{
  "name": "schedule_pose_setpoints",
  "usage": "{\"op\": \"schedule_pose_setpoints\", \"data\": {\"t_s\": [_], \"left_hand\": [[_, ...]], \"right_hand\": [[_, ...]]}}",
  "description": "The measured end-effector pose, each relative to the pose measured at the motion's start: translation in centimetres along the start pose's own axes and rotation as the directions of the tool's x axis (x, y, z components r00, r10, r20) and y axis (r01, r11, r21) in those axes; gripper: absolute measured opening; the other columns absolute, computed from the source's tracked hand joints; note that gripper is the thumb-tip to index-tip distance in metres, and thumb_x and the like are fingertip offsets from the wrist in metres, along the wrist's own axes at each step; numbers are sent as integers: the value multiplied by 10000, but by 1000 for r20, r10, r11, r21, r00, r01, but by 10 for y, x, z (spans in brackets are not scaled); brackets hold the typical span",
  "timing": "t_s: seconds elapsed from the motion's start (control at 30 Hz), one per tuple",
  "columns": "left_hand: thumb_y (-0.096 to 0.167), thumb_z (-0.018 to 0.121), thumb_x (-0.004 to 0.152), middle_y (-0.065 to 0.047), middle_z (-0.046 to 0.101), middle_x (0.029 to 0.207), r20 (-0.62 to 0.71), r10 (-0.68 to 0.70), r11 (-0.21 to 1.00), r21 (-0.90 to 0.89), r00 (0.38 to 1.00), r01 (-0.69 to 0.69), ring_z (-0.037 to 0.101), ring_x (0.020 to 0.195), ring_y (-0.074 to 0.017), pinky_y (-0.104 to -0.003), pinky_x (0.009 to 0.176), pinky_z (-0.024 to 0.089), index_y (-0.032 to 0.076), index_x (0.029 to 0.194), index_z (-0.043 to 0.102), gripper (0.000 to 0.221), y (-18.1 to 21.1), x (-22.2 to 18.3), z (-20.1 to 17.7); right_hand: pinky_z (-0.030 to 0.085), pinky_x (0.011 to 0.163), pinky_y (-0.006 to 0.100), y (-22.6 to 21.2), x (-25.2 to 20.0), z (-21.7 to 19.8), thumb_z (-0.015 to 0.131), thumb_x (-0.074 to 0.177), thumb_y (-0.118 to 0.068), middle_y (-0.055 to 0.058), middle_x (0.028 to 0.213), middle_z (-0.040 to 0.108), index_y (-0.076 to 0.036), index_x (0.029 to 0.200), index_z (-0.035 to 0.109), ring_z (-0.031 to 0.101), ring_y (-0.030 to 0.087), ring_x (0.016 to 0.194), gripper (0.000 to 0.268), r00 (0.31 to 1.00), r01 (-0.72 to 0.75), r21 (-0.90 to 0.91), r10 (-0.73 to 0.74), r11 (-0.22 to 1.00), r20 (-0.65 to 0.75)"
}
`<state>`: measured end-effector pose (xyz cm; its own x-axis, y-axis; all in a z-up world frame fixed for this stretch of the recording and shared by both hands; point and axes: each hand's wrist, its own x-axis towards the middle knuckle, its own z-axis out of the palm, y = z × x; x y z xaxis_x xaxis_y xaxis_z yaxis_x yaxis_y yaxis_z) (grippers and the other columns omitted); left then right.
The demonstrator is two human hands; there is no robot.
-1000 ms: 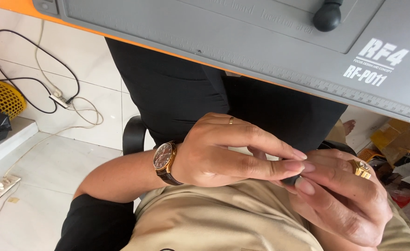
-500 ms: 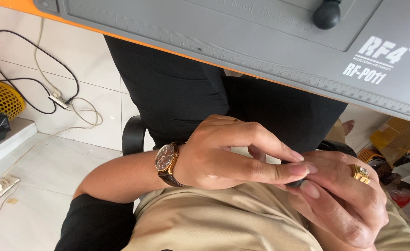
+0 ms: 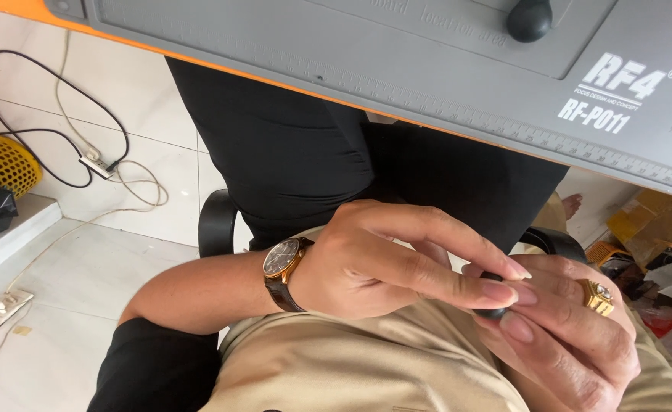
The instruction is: Cleaning and reassembling an earbud charging case using a small blade to remove adhesive.
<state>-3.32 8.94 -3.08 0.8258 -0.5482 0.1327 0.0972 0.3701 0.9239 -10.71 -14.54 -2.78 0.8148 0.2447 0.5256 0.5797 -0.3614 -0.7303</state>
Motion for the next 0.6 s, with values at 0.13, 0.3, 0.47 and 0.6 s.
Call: {"op": "schedule_pose_setpoints", "data": {"t_s": [0.13,0.3,0.47,0.6], "left_hand": [[-22,733,1186,-158,748,1440,10,-2,1000,-19,1000,2,885,1144,-225,-287,821,709,101,1312,760,178,0,0,-1],[136,970,1039,-17,753,1231,48,-11,985,174,999,2,833,986,-130,-256,918,729,184,1365,736,404,2,-1,-12],[325,941,977,25,773,1105,32,96,930,353,995,-101,803,851,-138,-295,732,600,183,1234,778,335,4,7,-13],[436,890,995,18,774,1102,78,112,897,421,991,-134,800,861,-133,-306,726,584,180,1308,756,426,1,7,-14]], "right_hand": [[726,774,497,2,-1,-8,823,952,70,254,1180,625,30,1225,596,774,384,865,358,998,47,6,-47,999,39],[741,801,517,0,7,0,815,1011,-100,236,1174,645,-21,1303,490,799,437,889,444,997,-62,25,61,998,46],[753,706,451,10,-4,16,785,1009,-219,223,1044,656,23,1209,586,800,347,822,372,994,-76,67,80,995,-69],[758,722,436,3,-17,12,680,1068,-212,204,1044,668,25,1210,609,804,342,798,286,965,-233,122,246,965,-97]]}}
